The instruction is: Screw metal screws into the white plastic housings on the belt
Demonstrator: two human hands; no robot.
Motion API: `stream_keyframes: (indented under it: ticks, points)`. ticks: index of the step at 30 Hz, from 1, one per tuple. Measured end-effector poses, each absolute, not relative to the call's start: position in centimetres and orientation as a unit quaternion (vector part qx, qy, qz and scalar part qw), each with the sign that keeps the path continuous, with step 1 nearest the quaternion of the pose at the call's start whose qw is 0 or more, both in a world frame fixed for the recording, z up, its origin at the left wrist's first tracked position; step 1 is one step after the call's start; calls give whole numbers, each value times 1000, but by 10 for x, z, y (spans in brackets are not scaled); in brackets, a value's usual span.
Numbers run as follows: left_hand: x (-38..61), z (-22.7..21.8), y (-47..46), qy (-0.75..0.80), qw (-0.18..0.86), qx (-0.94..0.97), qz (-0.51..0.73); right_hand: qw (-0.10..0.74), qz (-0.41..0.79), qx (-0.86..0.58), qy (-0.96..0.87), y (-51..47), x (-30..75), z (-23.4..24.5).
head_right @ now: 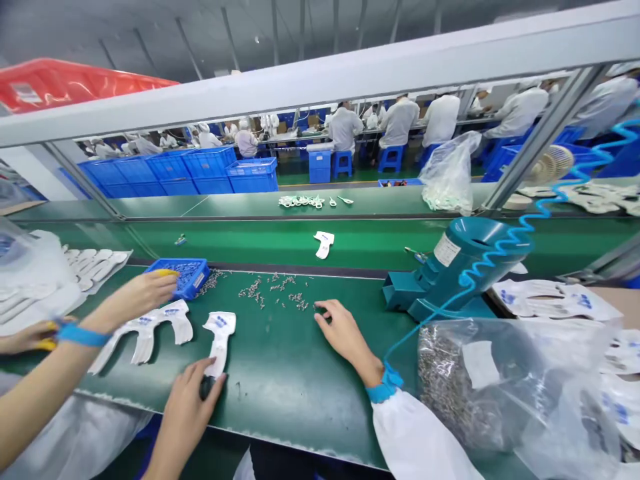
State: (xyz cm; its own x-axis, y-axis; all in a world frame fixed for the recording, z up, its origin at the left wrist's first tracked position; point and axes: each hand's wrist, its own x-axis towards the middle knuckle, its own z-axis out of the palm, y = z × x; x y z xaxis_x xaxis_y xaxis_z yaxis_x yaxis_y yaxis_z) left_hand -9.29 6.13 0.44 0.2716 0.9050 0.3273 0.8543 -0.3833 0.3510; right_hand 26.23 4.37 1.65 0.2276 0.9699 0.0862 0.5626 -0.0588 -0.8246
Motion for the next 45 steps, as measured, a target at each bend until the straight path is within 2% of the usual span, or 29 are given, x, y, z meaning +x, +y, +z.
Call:
stream_keyframes:
  ticks: [9, 15, 22, 27, 30, 36, 45]
  points:
    - [5, 10, -19, 487, 170, 813, 269, 240, 143, -731, -622, 74, 241, 19]
    - [34, 11, -32, 469, 204, 822, 251, 211, 149, -743, -618, 59, 265, 20]
    - [45, 22, -23, 434, 252, 815, 290, 261, 232, -732, -585, 23, 273, 31]
    - [54, 31, -14, 364, 293, 815, 342, 388, 532, -576, -485, -8, 253, 48]
    - [58, 35, -13, 352, 325, 802, 356, 403, 621, -517, -430, -19, 246, 54]
    - [59, 38, -13, 370, 376, 776, 347, 418, 649, -496, -397, -23, 245, 58]
    - [59, 36, -13, 371, 359, 768, 378, 434, 658, -480, -383, -26, 241, 57]
